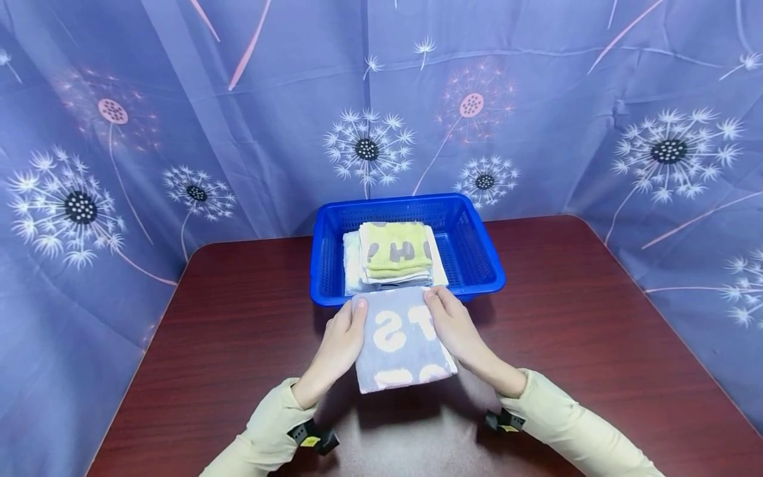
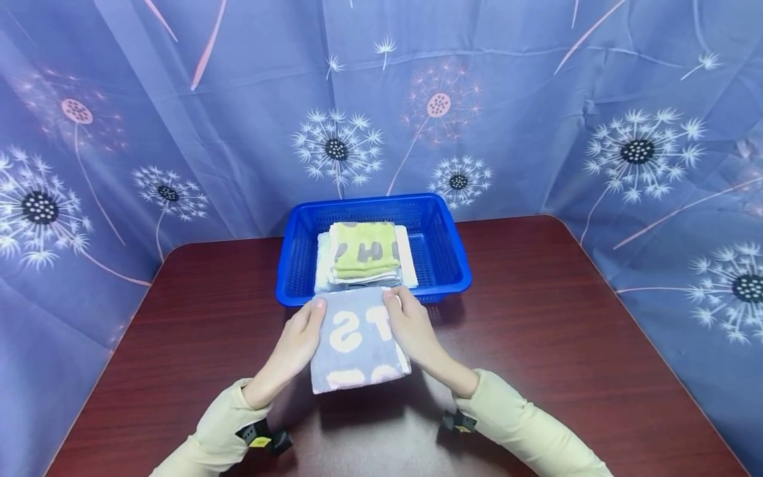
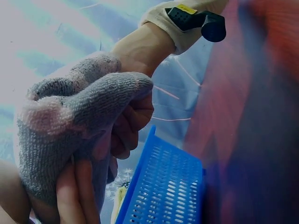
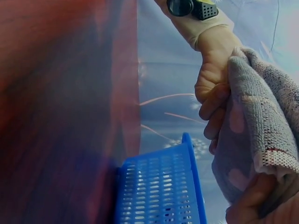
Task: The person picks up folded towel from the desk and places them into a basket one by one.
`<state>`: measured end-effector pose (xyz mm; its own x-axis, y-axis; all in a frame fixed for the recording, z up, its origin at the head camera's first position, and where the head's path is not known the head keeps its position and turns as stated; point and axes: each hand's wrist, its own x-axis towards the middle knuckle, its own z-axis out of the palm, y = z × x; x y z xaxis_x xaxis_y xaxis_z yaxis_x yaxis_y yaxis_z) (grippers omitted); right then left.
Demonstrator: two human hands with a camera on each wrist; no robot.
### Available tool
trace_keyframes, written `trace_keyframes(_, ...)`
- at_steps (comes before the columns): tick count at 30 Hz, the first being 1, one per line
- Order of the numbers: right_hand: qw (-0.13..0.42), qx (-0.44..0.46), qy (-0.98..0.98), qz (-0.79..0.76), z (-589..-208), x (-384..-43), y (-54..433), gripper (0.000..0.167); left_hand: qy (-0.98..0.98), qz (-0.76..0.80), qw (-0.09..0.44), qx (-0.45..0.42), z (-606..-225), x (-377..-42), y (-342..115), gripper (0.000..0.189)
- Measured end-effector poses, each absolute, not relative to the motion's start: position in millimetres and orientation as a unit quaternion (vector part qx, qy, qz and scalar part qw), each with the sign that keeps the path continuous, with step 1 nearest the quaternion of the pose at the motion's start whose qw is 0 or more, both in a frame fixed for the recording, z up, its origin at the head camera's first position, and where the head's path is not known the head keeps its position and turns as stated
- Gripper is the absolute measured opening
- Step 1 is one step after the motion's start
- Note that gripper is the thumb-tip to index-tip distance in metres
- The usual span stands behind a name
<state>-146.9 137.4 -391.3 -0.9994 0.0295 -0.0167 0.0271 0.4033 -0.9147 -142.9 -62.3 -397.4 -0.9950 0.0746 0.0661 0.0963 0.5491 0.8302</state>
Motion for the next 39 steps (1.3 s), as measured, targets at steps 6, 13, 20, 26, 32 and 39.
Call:
trace_keyframes(6, 0.002, -0.016, -0.839, 0.545, -390, -154, 138, 0.026, -0.878, -0.476, 0.005, -0.044, -392, -148, -63, 0.040)
trace_keyframes(13, 0.012, -0.016, -0.843, 0.538, -385, -162, 139, 0.027, -0.874, -0.483, 0.008, -0.040, -386, -154, -63, 0.042)
trace_keyframes(20, -0.008, -0.024, -0.831, 0.556, -381, -170, 140, 0.029, -0.875, -0.481, 0.016, -0.042, -382, -162, -62, 0.042)
trace_keyframes(26, -0.014, -0.026, -0.825, 0.564, -378, -178, 141, 0.032, -0.873, -0.487, 0.009, -0.030, -380, -170, -62, 0.044)
trace_keyframes(32, -0.012, -0.031, -0.831, 0.555, -377, -186, 143, 0.035, -0.863, -0.504, 0.005, -0.026, -377, -178, -60, 0.048)
trace_keyframes(39, 0.002, -0.039, -0.837, 0.545, -375, -195, 144, 0.035, -0.863, -0.503, 0.011, -0.033, -376, -188, -59, 0.045)
